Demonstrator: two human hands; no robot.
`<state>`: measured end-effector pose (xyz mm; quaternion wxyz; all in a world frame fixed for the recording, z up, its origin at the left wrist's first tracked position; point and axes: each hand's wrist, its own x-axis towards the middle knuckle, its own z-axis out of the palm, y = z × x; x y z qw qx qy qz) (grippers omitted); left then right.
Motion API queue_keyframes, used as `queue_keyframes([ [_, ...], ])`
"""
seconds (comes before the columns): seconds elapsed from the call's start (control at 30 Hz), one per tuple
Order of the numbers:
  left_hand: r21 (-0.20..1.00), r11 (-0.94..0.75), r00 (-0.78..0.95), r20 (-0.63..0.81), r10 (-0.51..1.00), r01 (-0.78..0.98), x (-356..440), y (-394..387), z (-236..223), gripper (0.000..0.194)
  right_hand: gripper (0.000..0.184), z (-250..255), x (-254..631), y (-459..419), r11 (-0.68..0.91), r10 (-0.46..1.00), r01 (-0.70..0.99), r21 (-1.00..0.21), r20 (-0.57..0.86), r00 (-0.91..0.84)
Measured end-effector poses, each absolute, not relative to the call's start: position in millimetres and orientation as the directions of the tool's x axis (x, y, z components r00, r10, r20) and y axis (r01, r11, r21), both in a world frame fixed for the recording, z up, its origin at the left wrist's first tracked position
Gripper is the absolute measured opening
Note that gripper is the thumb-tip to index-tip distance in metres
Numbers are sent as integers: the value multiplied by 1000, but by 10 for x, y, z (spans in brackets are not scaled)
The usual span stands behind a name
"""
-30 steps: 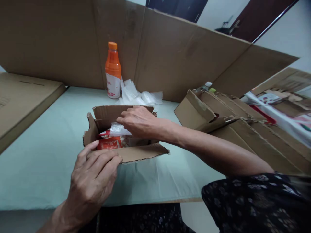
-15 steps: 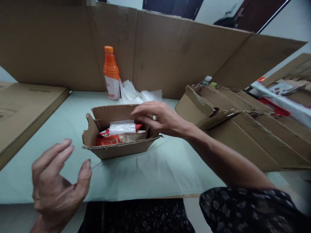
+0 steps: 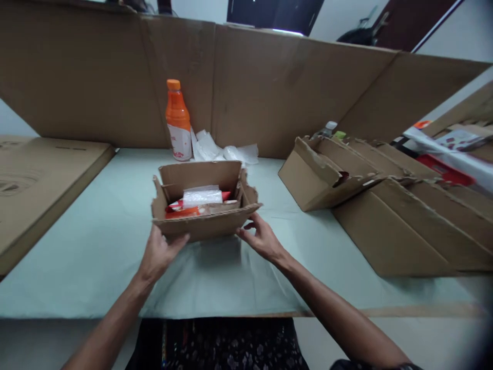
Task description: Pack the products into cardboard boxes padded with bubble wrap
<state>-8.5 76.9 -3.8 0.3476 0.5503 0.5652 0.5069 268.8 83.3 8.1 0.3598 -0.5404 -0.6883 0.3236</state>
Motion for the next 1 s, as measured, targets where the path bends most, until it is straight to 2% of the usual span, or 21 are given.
queue_keyframes([
  [0.13,904,-193,-103,249,963,381,-22,462,-131,81,37,58,2778,681,161,987,517,-841,144,-73],
  [0.2,864,-164,-110,244,963,477,-185,285,-192,70,32,67,2674,616,237,972,504,-831,201,-125],
  [0.27,839,-95,-225,250,942,535,-382,205,-171,61,30,100,2470,654,326,943,459,-826,252,-216],
  [0.37,848,-38,-389,282,877,529,-476,276,-9,60,38,169,2211,878,367,921,374,-851,277,-274],
  [0.5,875,-104,-346,293,892,473,-221,385,42,59,37,155,2288,1139,284,953,314,-906,230,-199],
  [0.57,860,-138,-276,304,912,492,-155,376,-57,64,39,85,2441,1217,239,963,271,-933,192,-189],
  [0.7,807,-199,-150,334,931,557,-408,346,-310,84,54,-108,2614,1312,208,964,116,-971,183,-192],
  [0.8,817,-237,-101,337,936,525,-685,447,-421,107,58,-254,2563,1301,158,978,55,-986,149,-146],
  [0.9,824,-287,-3,330,944,488,-741,622,-461,125,58,-365,2484,1239,103,984,30,-994,98,-147],
  [1.0,820,-325,64,336,940,470,-611,755,-468,132,54,-413,2448,1227,76,987,69,-995,65,-149],
])
